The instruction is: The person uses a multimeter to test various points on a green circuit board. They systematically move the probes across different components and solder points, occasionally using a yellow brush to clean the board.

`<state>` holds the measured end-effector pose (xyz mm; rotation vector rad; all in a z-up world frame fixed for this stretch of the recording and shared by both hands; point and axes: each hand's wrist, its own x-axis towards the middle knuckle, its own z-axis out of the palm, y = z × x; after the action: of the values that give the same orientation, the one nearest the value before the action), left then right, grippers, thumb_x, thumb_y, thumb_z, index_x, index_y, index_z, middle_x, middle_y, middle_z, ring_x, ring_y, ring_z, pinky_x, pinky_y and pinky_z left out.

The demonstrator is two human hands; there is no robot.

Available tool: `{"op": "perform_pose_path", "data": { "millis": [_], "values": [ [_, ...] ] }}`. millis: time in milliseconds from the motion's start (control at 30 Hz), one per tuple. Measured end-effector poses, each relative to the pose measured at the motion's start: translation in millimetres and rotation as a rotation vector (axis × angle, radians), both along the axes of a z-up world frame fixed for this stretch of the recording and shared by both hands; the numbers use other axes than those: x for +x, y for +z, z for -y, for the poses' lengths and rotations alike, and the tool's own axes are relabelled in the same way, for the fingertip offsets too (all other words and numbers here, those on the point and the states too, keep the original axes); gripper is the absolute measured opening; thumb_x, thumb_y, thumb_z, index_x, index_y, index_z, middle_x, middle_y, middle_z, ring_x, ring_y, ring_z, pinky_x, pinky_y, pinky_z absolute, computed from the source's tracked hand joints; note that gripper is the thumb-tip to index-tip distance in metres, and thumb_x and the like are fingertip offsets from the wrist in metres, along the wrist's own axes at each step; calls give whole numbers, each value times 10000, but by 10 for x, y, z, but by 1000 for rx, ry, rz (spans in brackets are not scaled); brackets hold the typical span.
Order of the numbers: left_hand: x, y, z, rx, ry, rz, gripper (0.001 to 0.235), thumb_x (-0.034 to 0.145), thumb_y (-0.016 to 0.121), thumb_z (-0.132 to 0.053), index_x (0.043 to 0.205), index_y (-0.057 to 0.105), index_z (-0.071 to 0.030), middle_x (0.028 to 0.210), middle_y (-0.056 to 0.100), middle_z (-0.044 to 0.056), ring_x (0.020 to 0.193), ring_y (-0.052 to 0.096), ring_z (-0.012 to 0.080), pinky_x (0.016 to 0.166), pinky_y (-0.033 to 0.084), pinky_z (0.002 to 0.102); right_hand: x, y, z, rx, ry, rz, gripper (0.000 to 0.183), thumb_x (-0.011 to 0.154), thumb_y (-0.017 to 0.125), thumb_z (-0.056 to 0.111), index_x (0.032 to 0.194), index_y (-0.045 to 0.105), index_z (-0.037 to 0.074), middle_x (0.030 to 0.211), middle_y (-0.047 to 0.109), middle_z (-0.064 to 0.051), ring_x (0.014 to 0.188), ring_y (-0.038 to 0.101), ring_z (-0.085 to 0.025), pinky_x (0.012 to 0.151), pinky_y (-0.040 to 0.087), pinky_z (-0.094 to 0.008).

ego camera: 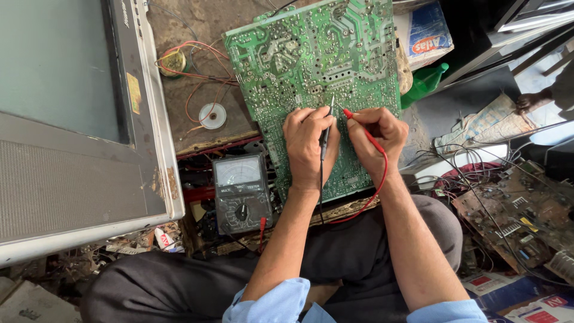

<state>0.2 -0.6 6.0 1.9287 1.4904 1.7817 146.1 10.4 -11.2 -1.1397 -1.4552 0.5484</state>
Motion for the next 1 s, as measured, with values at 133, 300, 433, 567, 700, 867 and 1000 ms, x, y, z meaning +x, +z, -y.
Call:
{"op": "perform_pose_path", "data": {
  "millis": [133, 300, 433, 567, 700, 867, 1000],
  "values": [
    [-13, 74, 146, -1, 183, 2, 237, 817, 814, -34, 977, 654, -106, 1076, 740, 39, 1167, 624, 275, 1165, 319, 581, 12, -19, 35, -34, -7, -181, 83, 949, 720, -61, 976, 671, 1, 946, 717, -49, 798, 606, -52, 726, 493, -222],
    [-47, 47, 190, -103, 300, 219, 175, 886, 788, -41, 966, 641, -89, 1089, 763, 35, 1274, 606, 293, 1261, 258, 627, 132, 4, -7, 205, -135, -264, 97, 982, 710, -81, 1000, 655, -3, 1060, 691, -70, 944, 638, -94, 876, 528, -239],
    [-63, -15, 180, -88, 222, 265, 157, 900, 782, -54, 965, 646, -99, 1095, 761, 26, 1240, 639, 273, 1262, 309, 605, 190, 8, -36, 69, -217, -387, 89, 979, 724, -70, 975, 664, -5, 986, 692, -44, 885, 592, -80, 829, 479, -233],
    [-48, -48, 155, -71, 131, 233, 162, 896, 783, -53, 965, 645, -103, 1086, 750, 21, 1161, 688, 247, 1266, 317, 590, 256, 27, 51, 6, -291, -425, 51, 960, 691, -47, 966, 672, 0, 931, 732, -38, 824, 648, -83, 790, 508, -227],
    [-6, -30, 110, -69, 74, 146, 181, 872, 788, -45, 944, 631, -97, 1061, 746, 21, 1139, 701, 240, 1287, 258, 600, 280, 90, 143, 52, -382, -288, 61, 986, 703, -64, 981, 661, -21, 977, 695, -66, 882, 602, -92, 833, 486, -233],
    [71, 2, 86, -16, 79, 89, 197, 847, 787, -28, 952, 633, -92, 1051, 733, 33, 1136, 686, 261, 1267, 250, 576, 194, 146, 151, 215, -249, -312, 103, 963, 698, -65, 1013, 627, -9, 1092, 686, -88, 1001, 653, -120, 927, 545, -278],
    [92, 35, -21, 28, 27, 120, 216, 876, 797, -20, 999, 636, -95, 1099, 735, 34, 1106, 700, 246, 1230, 369, 532, 42, 232, 118, 209, -137, -99, 129, 952, 708, -71, 1046, 653, -3, 1081, 712, -106, 1028, 678, -175, 927, 555, -311]
  ]
}}
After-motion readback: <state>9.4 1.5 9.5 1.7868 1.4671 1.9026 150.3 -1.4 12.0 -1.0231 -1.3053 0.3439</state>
